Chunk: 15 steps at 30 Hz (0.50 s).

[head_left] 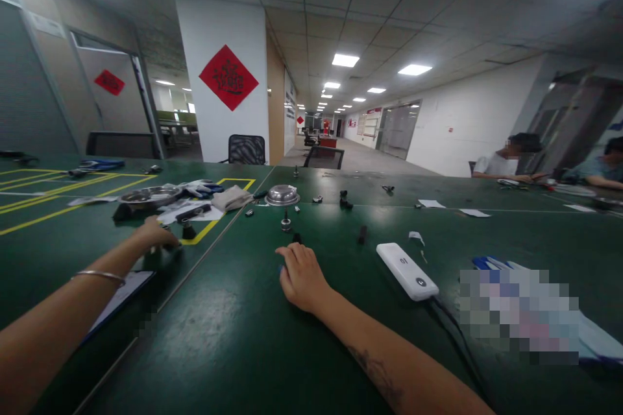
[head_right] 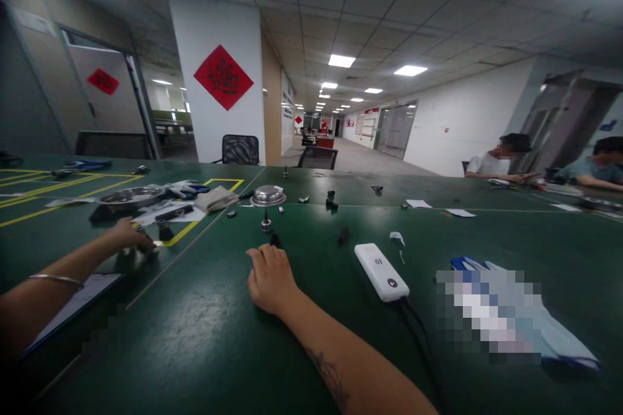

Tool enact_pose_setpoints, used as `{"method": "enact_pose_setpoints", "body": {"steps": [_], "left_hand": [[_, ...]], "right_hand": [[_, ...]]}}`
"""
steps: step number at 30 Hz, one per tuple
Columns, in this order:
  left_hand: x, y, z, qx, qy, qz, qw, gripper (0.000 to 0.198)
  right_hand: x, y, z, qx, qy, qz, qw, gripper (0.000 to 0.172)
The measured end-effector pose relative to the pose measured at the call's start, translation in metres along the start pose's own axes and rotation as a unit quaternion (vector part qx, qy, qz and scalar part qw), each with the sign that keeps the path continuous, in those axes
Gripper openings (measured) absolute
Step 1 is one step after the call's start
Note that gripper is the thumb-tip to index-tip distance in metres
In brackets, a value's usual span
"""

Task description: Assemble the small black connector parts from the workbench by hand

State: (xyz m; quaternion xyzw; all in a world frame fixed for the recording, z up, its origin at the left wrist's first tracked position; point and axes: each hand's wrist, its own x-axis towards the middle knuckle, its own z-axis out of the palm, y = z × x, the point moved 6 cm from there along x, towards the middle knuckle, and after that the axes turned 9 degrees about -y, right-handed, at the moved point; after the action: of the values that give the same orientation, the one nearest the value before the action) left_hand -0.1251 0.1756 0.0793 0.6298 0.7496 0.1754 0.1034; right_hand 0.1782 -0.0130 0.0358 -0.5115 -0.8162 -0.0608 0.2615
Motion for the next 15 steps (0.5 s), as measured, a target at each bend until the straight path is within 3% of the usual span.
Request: {"method": "enact_pose_setpoints", "body": {"steps": [3,5,7,11,15], "left_hand": [[-0.016,0.009,-0.003,0.043,0.019,-0.025,0.999,0.072],[-0.031,0.029,-0.005,0.076,0.056,0.029,0.995,0.081],[-0.047,0.057,0.000,0.119,0.097,0.121,0.981,0.076],[-0.055,0.109,0.040,0.163,0.041,0.213,0.963,0.062],[-0.041,0.142,0.080,0.156,0.009,0.210,0.965,0.053]], "right_hand": [[-0.001,0.009,0.000,0.011,0.029,0.041,0.999,0.039],[-0.002,0.017,-0.001,0.018,0.055,0.079,0.995,0.041],[-0.004,0.028,-0.001,0.026,0.081,0.121,0.989,0.041],[-0.009,0.056,0.000,0.049,0.127,0.207,0.969,0.038],[-0.016,0.076,0.001,0.068,0.152,0.256,0.952,0.036]]}}
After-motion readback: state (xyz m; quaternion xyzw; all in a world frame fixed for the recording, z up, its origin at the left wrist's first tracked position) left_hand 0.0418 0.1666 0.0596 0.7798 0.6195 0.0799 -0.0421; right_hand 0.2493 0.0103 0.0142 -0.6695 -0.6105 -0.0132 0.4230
